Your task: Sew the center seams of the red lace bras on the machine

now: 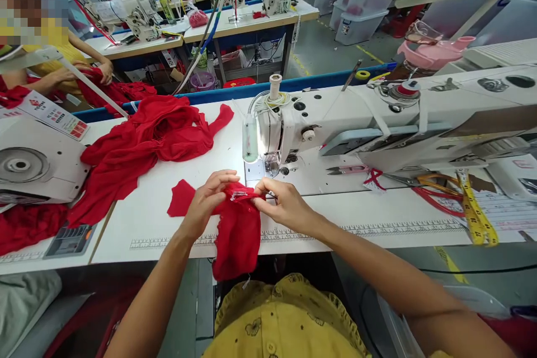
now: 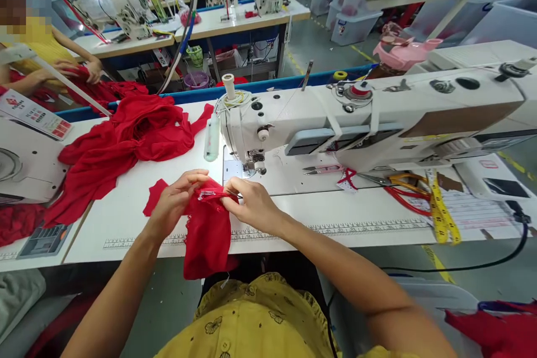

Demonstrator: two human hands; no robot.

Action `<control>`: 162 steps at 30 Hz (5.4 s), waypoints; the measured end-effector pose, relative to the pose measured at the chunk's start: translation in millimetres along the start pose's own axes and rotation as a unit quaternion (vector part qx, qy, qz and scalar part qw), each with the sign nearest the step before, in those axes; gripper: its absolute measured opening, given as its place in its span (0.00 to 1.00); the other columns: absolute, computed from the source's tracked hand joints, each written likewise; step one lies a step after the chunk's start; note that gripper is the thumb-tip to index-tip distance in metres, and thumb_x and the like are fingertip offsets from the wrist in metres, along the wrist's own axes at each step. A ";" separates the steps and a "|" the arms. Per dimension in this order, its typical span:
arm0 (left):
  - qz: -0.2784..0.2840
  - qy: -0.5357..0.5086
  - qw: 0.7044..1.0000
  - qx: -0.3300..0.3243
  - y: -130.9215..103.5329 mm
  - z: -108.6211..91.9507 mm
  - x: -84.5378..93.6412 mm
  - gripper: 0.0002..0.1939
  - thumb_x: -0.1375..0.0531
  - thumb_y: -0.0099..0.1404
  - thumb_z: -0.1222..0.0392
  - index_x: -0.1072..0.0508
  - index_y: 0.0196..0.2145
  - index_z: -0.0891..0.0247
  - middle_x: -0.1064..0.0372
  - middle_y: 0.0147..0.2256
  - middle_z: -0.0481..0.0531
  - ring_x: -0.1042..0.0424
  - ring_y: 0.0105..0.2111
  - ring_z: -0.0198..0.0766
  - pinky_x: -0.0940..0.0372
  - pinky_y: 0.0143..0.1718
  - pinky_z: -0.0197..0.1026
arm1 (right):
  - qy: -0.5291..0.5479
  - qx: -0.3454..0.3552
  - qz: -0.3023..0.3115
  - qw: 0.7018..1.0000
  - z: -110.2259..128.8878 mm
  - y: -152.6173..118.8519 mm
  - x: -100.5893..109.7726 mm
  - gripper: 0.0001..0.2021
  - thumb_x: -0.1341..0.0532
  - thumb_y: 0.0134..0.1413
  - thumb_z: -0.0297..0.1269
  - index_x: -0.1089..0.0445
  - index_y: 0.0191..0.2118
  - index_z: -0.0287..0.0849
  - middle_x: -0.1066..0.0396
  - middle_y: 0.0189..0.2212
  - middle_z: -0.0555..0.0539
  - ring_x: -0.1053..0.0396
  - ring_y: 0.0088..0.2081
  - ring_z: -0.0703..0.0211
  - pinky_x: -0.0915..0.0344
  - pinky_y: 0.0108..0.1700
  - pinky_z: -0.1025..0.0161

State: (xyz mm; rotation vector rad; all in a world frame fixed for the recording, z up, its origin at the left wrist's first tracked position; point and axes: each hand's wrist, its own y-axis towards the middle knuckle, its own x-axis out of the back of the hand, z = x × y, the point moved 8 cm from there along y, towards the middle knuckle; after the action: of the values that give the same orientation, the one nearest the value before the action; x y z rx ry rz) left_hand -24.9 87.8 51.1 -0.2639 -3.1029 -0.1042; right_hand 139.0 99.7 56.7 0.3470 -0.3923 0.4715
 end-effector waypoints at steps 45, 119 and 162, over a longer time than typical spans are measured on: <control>0.115 0.101 0.987 0.058 30.9 35.2 -47.0 0.15 0.44 0.71 0.50 0.27 0.32 0.63 0.31 0.32 0.49 0.33 0.34 0.37 0.39 0.36 0.37 | 0.034 0.016 -0.090 0.995 -30.2 -7.2 23.1 0.08 0.44 0.65 0.38 0.35 0.32 0.46 0.31 0.32 0.48 0.32 0.37 0.58 0.36 0.35 0.62; 0.104 0.016 0.987 0.121 26.2 43.8 -40.6 0.11 0.33 0.62 0.52 0.22 0.36 0.62 0.25 0.35 0.49 0.27 0.36 0.37 0.35 0.37 0.35 | -0.565 -0.108 -0.094 0.813 -58.0 -73.2 127.8 0.09 0.49 0.61 0.28 0.31 0.40 0.37 0.26 0.35 0.38 0.29 0.39 0.49 0.46 0.28 0.62; 0.112 0.057 0.987 0.101 28.4 40.4 -41.9 0.10 0.35 0.64 0.53 0.22 0.37 0.62 0.25 0.36 0.49 0.27 0.38 0.38 0.34 0.41 0.36 | -0.281 -0.128 -0.008 0.951 -25.6 -55.0 -3.5 0.13 0.52 0.72 0.46 0.39 0.38 0.46 0.29 0.22 0.54 0.30 0.22 0.58 0.52 0.27 0.63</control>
State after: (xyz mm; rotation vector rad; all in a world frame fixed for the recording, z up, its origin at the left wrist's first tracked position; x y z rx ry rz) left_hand 20.4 111.5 11.3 -0.5735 -2.9148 0.1920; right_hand 170.8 62.8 20.3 0.2253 -0.9957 0.2933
